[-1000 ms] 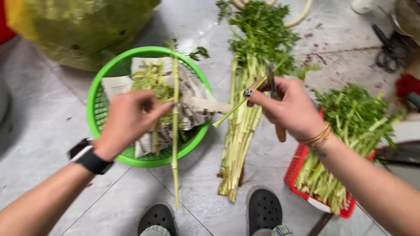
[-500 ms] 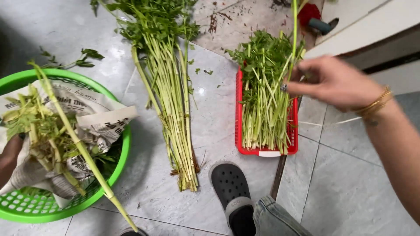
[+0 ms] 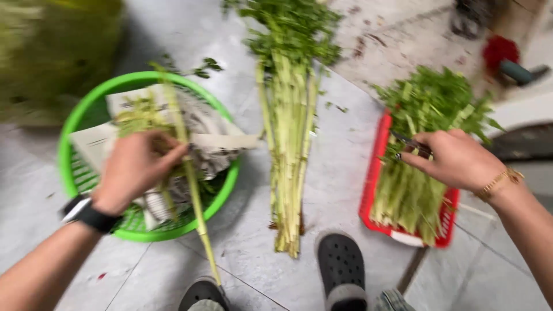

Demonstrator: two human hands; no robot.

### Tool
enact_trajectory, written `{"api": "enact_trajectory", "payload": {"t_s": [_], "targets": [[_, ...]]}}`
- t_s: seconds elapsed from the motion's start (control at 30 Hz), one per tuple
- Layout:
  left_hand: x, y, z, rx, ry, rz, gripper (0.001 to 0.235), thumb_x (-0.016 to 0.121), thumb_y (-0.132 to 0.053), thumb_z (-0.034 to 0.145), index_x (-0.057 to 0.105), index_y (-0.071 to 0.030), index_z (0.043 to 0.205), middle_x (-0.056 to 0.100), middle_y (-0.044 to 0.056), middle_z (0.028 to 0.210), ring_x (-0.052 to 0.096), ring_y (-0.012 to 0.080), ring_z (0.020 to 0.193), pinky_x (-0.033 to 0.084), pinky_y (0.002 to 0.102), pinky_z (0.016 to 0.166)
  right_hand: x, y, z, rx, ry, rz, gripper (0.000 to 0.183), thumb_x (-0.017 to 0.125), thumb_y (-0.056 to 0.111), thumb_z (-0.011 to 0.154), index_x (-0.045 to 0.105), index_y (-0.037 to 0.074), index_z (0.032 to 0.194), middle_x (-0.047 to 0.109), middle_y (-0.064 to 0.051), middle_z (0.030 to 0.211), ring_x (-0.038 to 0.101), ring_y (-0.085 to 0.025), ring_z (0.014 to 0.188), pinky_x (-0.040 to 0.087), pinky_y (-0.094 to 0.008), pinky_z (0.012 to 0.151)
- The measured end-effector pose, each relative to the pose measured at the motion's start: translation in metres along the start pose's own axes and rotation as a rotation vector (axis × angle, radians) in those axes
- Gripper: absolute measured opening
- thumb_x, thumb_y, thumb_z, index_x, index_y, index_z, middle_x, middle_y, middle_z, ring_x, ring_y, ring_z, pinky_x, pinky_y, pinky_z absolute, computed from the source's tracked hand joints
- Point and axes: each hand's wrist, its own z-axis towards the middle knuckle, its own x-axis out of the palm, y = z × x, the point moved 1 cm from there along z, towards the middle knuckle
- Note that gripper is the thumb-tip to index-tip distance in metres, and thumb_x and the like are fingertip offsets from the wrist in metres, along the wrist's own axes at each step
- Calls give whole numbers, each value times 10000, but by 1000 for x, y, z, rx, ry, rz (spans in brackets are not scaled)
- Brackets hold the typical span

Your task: Trimming the ends of celery stalks and sorting them into baskets while sitting on the floor.

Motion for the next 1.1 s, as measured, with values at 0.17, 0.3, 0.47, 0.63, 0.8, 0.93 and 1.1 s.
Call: {"api": "enact_trajectory", "payload": {"t_s": [0.17, 0.3, 0.47, 0.63, 0.8, 0.93, 1.1], "targets": [[24, 11, 20, -23, -59, -86, 299, 930, -377, 1135, 840, -101, 1062, 814, 34, 836, 698, 157, 580, 595, 289, 549, -23, 104, 22, -272, 17, 105, 288, 846, 431, 1080, 970, 269, 1284, 1007, 1, 901, 821, -171, 584, 655, -325, 629], [33, 15, 31, -41, -21, -182, 255, 971, -353, 1088, 887, -113, 1078, 841, 16, 831, 712, 137, 611, 593, 274, 587, -40, 184, 22, -457, 107, 189, 258, 868, 403, 1063, 990, 320, 1275, 1043, 84, 970, 709, -134, 531, 530, -316, 556], [23, -5, 12, 54, -80, -372, 263, 949, -330, 1082, 932, -89, 1186, 942, 85, 988, 931, 311, 939, 756, 459, 926, -60, 244, 16, -461, 274, 642, 262, 864, 229, 1093, 986, 109, 1293, 930, -116, 807, 646, -201, 615, 642, -377, 673], [10, -46, -16, 204, -74, -569, 229, 965, -221, 1045, 925, -81, 1221, 959, 153, 1066, 959, 354, 970, 754, 503, 893, -36, 248, 31, -449, 303, 1047, 351, 805, 163, 1158, 891, -83, 1394, 815, -226, 821, 402, -188, 369, 366, -370, 165], [3, -81, -33, 246, 39, -651, 225, 958, -244, 1026, 946, -156, 1232, 996, 92, 1058, 984, 298, 1026, 773, 439, 918, -35, 240, 10, -561, 163, 1343, 421, 783, 176, 1140, 804, -51, 1493, 787, -226, 794, 496, -231, 189, 495, -358, 137], [10, -97, -34, 274, 109, -696, 221, 942, -204, 1039, 956, -133, 1247, 1005, 106, 1056, 981, 250, 1003, 777, 413, 924, -7, 226, 24, -526, 71, 1409, 403, 844, 151, 1113, 823, -35, 1470, 840, -202, 871, 533, -189, 275, 520, -382, 152], [41, -101, -19, 337, 158, -746, 213, 972, -178, 1021, 995, -166, 1233, 1001, 86, 970, 967, 189, 922, 770, 363, 887, 32, 209, 43, -534, -25, 1556, 246, 848, 97, 1133, 858, -77, 1307, 801, -182, 854, 507, -153, 281, 519, -356, 149]]}}
